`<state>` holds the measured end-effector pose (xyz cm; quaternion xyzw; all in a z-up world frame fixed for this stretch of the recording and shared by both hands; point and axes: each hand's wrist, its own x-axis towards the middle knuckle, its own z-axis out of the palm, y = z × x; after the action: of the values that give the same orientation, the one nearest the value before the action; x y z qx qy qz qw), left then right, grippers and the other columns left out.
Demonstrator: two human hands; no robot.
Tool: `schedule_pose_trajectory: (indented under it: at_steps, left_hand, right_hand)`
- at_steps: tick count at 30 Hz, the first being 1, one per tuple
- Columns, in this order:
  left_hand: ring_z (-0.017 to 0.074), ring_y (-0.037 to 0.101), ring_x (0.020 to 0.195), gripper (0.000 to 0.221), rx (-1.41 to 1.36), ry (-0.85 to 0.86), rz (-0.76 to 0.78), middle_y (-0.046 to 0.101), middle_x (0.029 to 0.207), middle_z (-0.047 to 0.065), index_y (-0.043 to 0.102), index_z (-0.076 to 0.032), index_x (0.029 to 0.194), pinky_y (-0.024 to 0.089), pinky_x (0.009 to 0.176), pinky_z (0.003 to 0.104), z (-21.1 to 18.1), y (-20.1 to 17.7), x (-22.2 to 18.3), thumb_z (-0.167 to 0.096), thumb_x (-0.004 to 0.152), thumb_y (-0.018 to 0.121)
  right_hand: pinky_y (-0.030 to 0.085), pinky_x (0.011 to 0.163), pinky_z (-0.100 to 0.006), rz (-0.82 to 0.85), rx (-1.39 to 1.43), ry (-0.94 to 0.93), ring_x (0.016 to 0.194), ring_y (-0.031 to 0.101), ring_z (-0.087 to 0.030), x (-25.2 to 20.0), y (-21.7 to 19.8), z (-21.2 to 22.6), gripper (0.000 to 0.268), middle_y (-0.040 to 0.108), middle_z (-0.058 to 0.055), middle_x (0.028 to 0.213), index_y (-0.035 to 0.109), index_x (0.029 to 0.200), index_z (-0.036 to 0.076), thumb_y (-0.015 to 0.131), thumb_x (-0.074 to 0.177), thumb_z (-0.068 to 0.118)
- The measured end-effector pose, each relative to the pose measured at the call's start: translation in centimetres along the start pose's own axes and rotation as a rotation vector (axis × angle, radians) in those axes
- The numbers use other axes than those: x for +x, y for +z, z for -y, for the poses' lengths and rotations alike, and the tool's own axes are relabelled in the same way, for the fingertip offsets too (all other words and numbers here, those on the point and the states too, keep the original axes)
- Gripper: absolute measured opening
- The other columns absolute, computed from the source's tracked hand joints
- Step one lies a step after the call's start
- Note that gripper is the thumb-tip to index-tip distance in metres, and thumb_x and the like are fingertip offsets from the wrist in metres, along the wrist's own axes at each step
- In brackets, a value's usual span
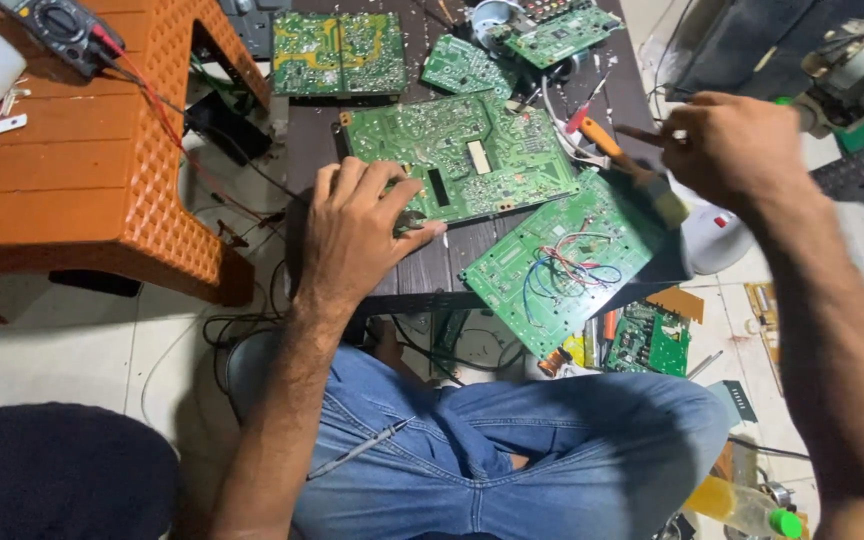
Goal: Testing and repairing electronic circuit boards using a multimeter and soldering iron.
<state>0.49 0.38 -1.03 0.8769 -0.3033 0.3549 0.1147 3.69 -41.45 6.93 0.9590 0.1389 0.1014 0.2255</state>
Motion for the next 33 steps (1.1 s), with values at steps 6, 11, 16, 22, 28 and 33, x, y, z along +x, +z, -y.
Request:
schedule_pose_trajectory:
  at_steps: [6,11,16,22,28,33]
  left_hand:
    - [0.0274,0.057,0.101,0.059,0.019,0.003,0.023,0.066,0.115,0.006,0.073,-0.014,0.112,0.045,0.089,0.044,-0.1,0.0,0.0,-0.07,0.093,0.069]
    - [0.0263,0.056,0.099,0.059,-0.011,0.006,0.008,0.064,0.114,0.005,0.073,-0.015,0.113,0.044,0.086,0.043,-0.1,0.0,0.0,-0.07,0.098,0.059]
    - [0.0261,0.055,0.097,0.062,-0.038,0.0,0.009,0.064,0.114,0.005,0.074,-0.014,0.112,0.043,0.085,0.043,-0.1,0.1,0.0,-0.07,0.099,0.051]
    - [0.0257,0.056,0.097,0.065,-0.058,-0.011,0.016,0.066,0.114,0.005,0.075,-0.014,0.112,0.042,0.085,0.044,0.1,0.2,0.1,-0.071,0.099,0.047]
    - [0.0265,0.055,0.097,0.066,-0.069,-0.018,0.013,0.066,0.113,0.006,0.075,-0.014,0.112,0.042,0.084,0.044,0.0,0.2,0.1,-0.071,0.1,0.045]
    - [0.0262,0.054,0.097,0.066,-0.05,-0.018,0.023,0.067,0.114,0.005,0.075,-0.016,0.112,0.042,0.084,0.044,0.0,0.1,0.1,-0.072,0.1,0.043]
  right_hand:
    - [0.043,0.075,-0.034,-0.147,0.906,0.172,0.088,0.056,-0.02,-0.7,-2.7,1.2,0.007,0.068,-0.012,0.098,0.072,0.109,-0.004,0.069,0.104,0.001]
    - [0.04,0.054,-0.016,0.065,2.242,0.221,0.059,0.047,-0.001,1.7,-5.6,6.2,0.006,0.055,0.011,0.071,0.06,0.086,0.017,0.064,0.089,0.021]
    - [0.046,0.054,-0.018,0.052,2.452,0.423,0.062,0.056,-0.004,2.9,-5.1,8.6,0.03,0.067,0.004,0.081,0.073,0.12,0.011,0.069,0.09,0.009]
    - [0.056,0.054,-0.018,0.026,2.369,0.4,0.065,0.065,-0.006,3.4,-6.4,9.1,0.028,0.069,0.002,0.084,0.064,0.124,0.005,0.067,0.098,0.015]
    - [0.054,0.063,-0.022,0.071,2.067,0.433,0.072,0.064,-0.011,4.3,-5.5,8.9,0.009,0.065,-0.002,0.087,0.062,0.101,0.011,0.058,0.109,0.012]
    - [0.055,0.07,-0.026,0.089,2.121,0.423,0.078,0.066,-0.014,6.0,-6.0,9.5,0.015,0.066,-0.006,0.089,0.058,0.098,0.011,0.051,0.11,0.006]
